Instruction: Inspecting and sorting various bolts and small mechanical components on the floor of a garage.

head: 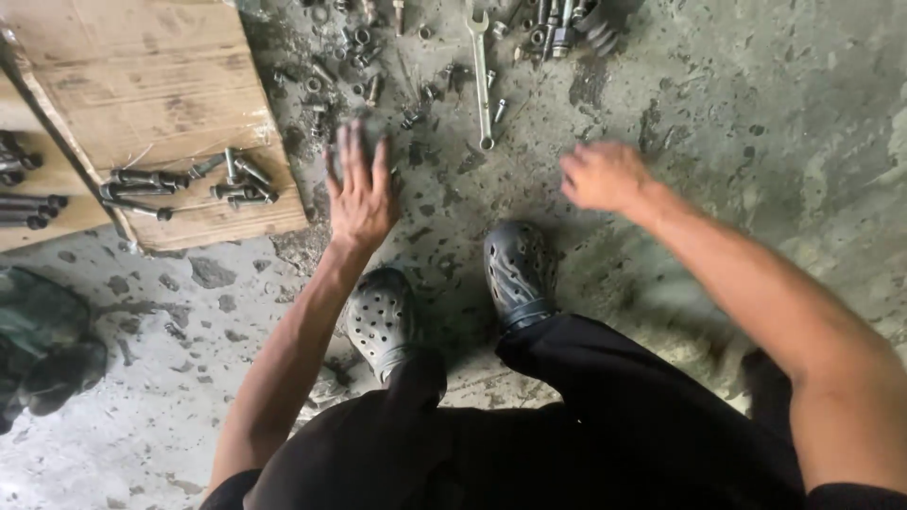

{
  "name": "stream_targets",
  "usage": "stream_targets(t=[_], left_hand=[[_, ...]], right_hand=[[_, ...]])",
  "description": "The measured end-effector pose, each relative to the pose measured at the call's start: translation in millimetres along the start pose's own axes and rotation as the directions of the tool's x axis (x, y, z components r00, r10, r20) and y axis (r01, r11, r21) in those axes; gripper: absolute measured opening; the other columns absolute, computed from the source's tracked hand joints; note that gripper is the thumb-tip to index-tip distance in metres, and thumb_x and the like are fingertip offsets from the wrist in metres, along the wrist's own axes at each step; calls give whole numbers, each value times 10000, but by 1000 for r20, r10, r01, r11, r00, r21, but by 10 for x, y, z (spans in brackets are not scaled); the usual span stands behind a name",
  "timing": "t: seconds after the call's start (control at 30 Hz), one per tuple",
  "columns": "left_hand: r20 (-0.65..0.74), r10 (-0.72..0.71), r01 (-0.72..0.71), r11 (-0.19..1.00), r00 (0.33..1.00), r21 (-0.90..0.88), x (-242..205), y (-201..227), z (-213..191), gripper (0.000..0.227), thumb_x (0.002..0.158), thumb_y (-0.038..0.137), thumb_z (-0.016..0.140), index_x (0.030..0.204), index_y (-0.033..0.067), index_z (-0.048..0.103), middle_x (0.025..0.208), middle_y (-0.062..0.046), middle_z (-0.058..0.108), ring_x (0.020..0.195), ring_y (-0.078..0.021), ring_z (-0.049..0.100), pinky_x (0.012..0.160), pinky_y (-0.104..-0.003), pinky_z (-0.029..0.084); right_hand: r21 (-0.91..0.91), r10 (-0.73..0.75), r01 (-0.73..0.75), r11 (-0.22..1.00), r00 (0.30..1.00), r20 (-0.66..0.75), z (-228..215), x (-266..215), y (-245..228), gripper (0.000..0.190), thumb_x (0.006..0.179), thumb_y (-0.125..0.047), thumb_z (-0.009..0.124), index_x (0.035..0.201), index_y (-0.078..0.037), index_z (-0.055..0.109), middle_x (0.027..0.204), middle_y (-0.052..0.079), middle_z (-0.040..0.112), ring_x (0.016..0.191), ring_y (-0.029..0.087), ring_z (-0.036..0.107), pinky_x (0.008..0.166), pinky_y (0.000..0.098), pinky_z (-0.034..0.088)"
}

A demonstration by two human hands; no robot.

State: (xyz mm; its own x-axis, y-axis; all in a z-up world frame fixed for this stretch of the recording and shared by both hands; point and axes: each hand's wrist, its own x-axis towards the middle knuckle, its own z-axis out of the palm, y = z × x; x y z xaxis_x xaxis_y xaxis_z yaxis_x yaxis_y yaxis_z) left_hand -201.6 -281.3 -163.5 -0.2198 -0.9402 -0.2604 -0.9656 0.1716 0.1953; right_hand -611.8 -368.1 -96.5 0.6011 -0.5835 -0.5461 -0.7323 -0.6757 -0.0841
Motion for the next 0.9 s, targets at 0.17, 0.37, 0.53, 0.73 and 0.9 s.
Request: stream_targets(t=[0.17, 0.37, 0.53, 0.73, 0.9], left_hand=[[-24, 57, -43, 925, 998, 377, 84, 77, -316, 799, 1034, 362, 469, 1711, 140, 108, 1701, -273, -31, 1563, -400, -16, 1223, -583, -11], [-107, -50, 10, 939, 993, -343, -666, 3, -967, 769, 1071, 382, 531, 1651, 49, 152, 1683, -307, 44, 1575, -439, 31, 1264, -626, 64], [-174, -250, 157, 893, 952, -422, -1474, -182, -863, 703, 1021, 217, 618, 1589, 13, 259, 1631, -332, 231, 1508, -484, 290, 1222, -629, 309], [-287, -402, 225, 840, 869, -495, -1934, 5, -515, 651, 1038, 93, 626, 1588, 20, 286, 1603, -330, 319, 1445, -464, 421, 1188, -592, 414], [-206, -411, 234, 790, 888, -567, -1710, 335, -545, 605, 989, 107, 622, 1530, 7, 368, 1559, -332, 365, 1403, -486, 432, 1141, -576, 423]], right_hand=[[-54, 87, -91, 994, 994, -71, -683, 294, 458, 223, 986, -245, 555, 1002, -44, 650, 792, 125, 675, 671, 260, 684, 547, 428, 585], [228, 317, -285, 931, 941, -116, -802, 876, 1228, 629, 907, -396, 812, 1278, 51, 572, 971, 296, 700, 887, 474, 673, 799, 542, 551], [288, 347, -443, 849, 878, 330, -1098, 1079, 1253, 560, 900, -383, 776, 1310, -21, 657, 1041, 211, 755, 956, 350, 714, 876, 463, 548], [426, 182, -469, 774, 808, 560, -1424, 883, 674, 493, 913, -389, 718, 1296, -86, 651, 933, 103, 722, 800, 206, 665, 763, 376, 568], [537, 106, -368, 759, 884, 456, -1373, 994, 315, 537, 902, -437, 713, 1319, -119, 599, 943, 118, 710, 810, 259, 672, 753, 453, 585]])
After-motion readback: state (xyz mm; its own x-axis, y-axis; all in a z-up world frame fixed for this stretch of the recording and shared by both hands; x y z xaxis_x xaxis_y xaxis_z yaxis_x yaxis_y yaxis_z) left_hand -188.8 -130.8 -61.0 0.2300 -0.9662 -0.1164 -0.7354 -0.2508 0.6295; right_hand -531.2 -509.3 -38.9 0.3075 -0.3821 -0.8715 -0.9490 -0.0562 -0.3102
